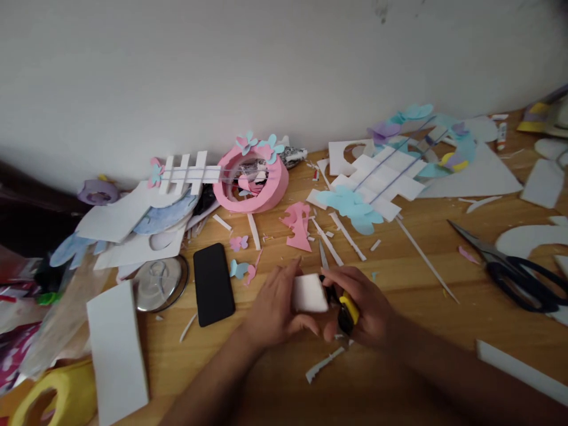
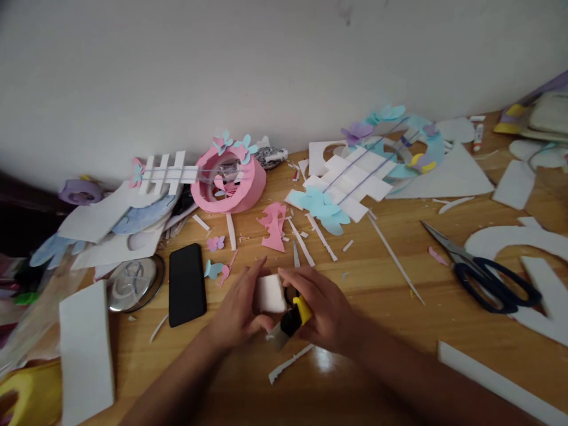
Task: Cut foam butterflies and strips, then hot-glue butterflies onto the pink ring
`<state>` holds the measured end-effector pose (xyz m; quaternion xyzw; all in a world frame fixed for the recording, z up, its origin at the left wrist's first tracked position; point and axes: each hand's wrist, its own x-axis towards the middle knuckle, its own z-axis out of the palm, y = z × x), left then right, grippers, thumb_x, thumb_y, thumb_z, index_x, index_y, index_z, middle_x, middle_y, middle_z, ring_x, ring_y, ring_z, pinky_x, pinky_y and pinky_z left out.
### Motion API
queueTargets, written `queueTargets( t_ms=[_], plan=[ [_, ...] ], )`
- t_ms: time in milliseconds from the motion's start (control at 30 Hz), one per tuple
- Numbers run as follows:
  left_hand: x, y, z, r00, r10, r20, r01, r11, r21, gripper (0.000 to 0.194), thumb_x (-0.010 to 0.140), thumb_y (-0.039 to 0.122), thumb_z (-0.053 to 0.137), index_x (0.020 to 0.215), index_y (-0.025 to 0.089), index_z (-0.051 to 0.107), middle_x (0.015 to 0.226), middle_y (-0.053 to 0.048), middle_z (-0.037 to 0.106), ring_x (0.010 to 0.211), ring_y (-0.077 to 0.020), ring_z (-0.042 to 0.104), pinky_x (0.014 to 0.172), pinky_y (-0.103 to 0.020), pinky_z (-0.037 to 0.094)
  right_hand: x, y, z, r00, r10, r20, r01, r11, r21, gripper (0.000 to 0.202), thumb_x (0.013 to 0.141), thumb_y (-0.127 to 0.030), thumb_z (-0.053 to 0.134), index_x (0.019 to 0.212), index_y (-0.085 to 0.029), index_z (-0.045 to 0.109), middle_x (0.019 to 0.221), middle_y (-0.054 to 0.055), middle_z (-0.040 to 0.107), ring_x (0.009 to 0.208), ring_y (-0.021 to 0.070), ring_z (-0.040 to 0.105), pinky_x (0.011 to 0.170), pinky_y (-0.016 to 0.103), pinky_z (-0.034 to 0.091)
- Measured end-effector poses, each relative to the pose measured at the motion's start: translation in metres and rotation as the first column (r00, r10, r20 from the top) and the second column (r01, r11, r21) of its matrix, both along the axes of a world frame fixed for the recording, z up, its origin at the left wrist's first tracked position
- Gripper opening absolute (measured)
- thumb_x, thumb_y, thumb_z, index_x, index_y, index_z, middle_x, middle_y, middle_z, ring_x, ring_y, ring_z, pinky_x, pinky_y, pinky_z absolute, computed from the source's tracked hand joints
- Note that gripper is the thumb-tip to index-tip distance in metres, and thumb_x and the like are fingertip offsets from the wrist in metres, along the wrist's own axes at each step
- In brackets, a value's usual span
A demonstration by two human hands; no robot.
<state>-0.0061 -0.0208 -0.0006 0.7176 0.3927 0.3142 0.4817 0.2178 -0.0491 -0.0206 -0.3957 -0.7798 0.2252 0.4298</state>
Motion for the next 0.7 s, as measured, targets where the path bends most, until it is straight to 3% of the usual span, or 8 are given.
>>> queueTargets(
  t_ms=[133,233,267,333,400,467,567,700],
  plan=[
    [0.002,-0.008,0.012,0.993,-0.104,0.064,0.107,0.993,-0.045,0.081,0.081,0.032,0.076,0.152,0.023,0.038,0.140,-0.018,0.057,0.127,-0.0358,0.054,0.109,-0.046,0.036,-0.004,0.000,0.003,0.998,0.063,-0.027,-0.065,0.992,-0.107,0.057,0.094,-0.057,0.054,0.139,-0.024,0.046,0.112,0.011,0.067,0.093,0.0232,0.067,0.076,0.034,0.056],
    [-0.024,-0.003,0.015,0.985,0.158,-0.065,-0.155,0.986,0.054,0.054,0.087,0.031,0.068,0.139,0.024,0.055,0.146,-0.015,0.053,0.138,-0.0331,0.044,0.117,-0.046,0.027,-0.006,-0.003,0.004,0.999,0.040,-0.010,-0.041,0.987,-0.153,0.039,0.093,-0.043,0.062,0.128,-0.026,0.052,0.091,0.003,0.068,0.070,0.0166,0.065,0.063,0.028,0.053],
    [-0.038,0.002,0.014,0.913,0.382,-0.145,-0.359,0.919,0.161,0.045,0.091,0.031,0.062,0.135,0.023,0.059,0.145,-0.016,0.052,0.140,-0.0323,0.041,0.118,-0.046,0.023,-0.007,-0.004,0.004,1.000,0.026,-0.007,-0.026,0.986,-0.163,0.037,0.093,-0.039,0.063,0.126,-0.027,0.053,0.087,0.002,0.067,0.066,0.0153,0.063,0.060,0.027,0.051],
    [-0.068,0.013,0.012,0.599,0.733,-0.322,-0.632,0.680,0.371,0.048,0.092,0.036,0.058,0.136,0.016,0.056,0.141,-0.022,0.052,0.139,-0.0374,0.038,0.117,-0.054,0.019,-0.007,-0.006,0.004,1.000,0.014,-0.007,-0.015,0.986,-0.166,0.037,0.092,-0.035,0.063,0.126,-0.026,0.052,0.085,0.001,0.066,0.062,0.0143,0.061,0.057,0.026,0.050],
    [-0.089,0.023,0.009,0.326,0.783,-0.530,-0.668,0.587,0.457,0.060,0.089,0.044,0.059,0.139,0.013,0.052,0.139,-0.026,0.050,0.136,-0.0455,0.036,0.112,-0.063,0.021,-0.007,-0.007,0.004,1.000,0.028,0.000,-0.028,0.989,-0.142,0.036,0.092,-0.033,0.061,0.126,-0.025,0.052,0.086,0.002,0.067,0.064,0.0149,0.062,0.058,0.026,0.051],
    [-0.097,0.031,0.009,0.229,0.700,-0.676,-0.621,0.640,0.452,0.069,0.087,0.054,0.058,0.143,0.015,0.048,0.136,-0.026,0.050,0.130,-0.0494,0.040,0.106,-0.067,0.026,-0.007,-0.007,0.004,0.999,0.033,0.012,-0.031,0.993,-0.116,0.034,0.092,-0.032,0.059,0.125,-0.025,0.052,0.084,0.002,0.067,0.065,0.0155,0.063,0.059,0.027,0.052],
    [-0.089,0.037,0.010,0.186,0.601,-0.777,-0.558,0.716,0.420,0.078,0.086,0.058,0.056,0.151,0.018,0.038,0.132,-0.026,0.050,0.125,-0.0481,0.047,0.099,-0.064,0.036,-0.007,-0.006,0.004,0.999,0.034,0.025,-0.032,0.994,-0.102,0.035,0.092,-0.031,0.059,0.126,-0.025,0.052,0.085,0.002,0.068,0.067,0.0159,0.064,0.061,0.027,0.053],
    [-0.075,0.039,0.008,0.138,0.576,-0.806,-0.587,0.703,0.402,0.071,0.087,0.047,0.056,0.152,0.024,0.036,0.134,-0.022,0.047,0.126,-0.0444,0.047,0.098,-0.060,0.041,-0.007,-0.006,0.002,0.999,0.024,0.042,-0.019,0.994,-0.110,0.036,0.092,-0.030,0.059,0.127,-0.026,0.051,0.093,0.004,0.070,0.069,0.0156,0.065,0.061,0.027,0.053]
  ],
)
